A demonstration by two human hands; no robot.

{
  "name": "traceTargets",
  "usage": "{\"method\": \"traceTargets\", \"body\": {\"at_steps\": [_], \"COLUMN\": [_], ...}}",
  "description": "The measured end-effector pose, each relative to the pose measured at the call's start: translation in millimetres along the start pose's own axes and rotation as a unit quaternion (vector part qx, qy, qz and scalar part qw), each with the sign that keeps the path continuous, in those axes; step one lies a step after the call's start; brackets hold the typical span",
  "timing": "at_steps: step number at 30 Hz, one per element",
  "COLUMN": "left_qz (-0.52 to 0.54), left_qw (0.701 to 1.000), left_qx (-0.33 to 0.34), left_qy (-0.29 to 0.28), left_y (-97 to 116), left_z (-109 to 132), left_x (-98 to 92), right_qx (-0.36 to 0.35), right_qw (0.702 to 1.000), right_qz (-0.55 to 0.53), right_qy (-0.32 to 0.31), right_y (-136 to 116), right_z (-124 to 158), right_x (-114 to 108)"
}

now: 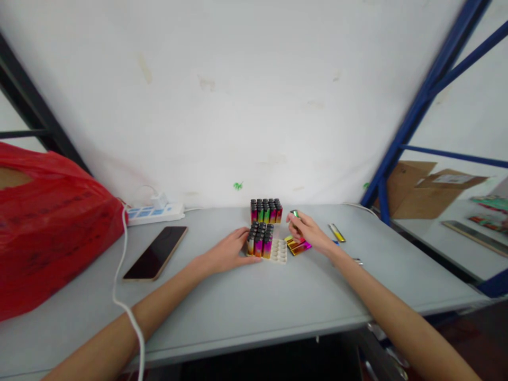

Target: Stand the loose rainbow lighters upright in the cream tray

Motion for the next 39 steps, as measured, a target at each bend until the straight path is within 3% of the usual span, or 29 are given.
{"method": "traceTargets", "body": {"at_steps": [6,12,19,25,31,39], "left_qz": [-0.001,0.001,0.003,-0.002,-0.005,0.007], "left_qw": [1.000,1.000,1.000,1.000,1.000,1.000], "left_qx": [-0.003,0.001,-0.007,-0.006,-0.008,0.000], "left_qy": [0.001,0.000,-0.006,-0.009,-0.009,0.002], "left_y": [-0.4,3.2,2.9,2.2,2.0,3.4], "left_z": [0.5,-0.3,-0.5,0.3,0.5,-0.2], "left_x": [0.1,-1.7,-1.3,0.1,-0.1,-2.2], "right_qx": [-0.095,-0.106,-0.125,-0.225,-0.216,-0.250], "right_qw": [0.975,0.958,0.956,0.928,0.921,0.890], "right_qz": [0.174,0.230,0.249,0.291,0.320,0.378], "right_qy": [0.105,0.134,0.095,0.050,0.047,-0.056], "right_y": [-10.3,-13.8,-19.8,-35.0,-22.2,-10.7], "right_z": [2.7,7.1,9.6,15.0,10.6,10.0], "right_x": [-6.3,-3.6,7.6,19.0,17.2,36.7]}}
Point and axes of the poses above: each hand's wrist, its own z-axis away from the middle knuckle, its own x-axis out of the palm, y = z × x, the point moved 9 cm from there along -z, towards the middle knuckle, and after that the axes turned 8 degrees about y, right-handed, at the moved point
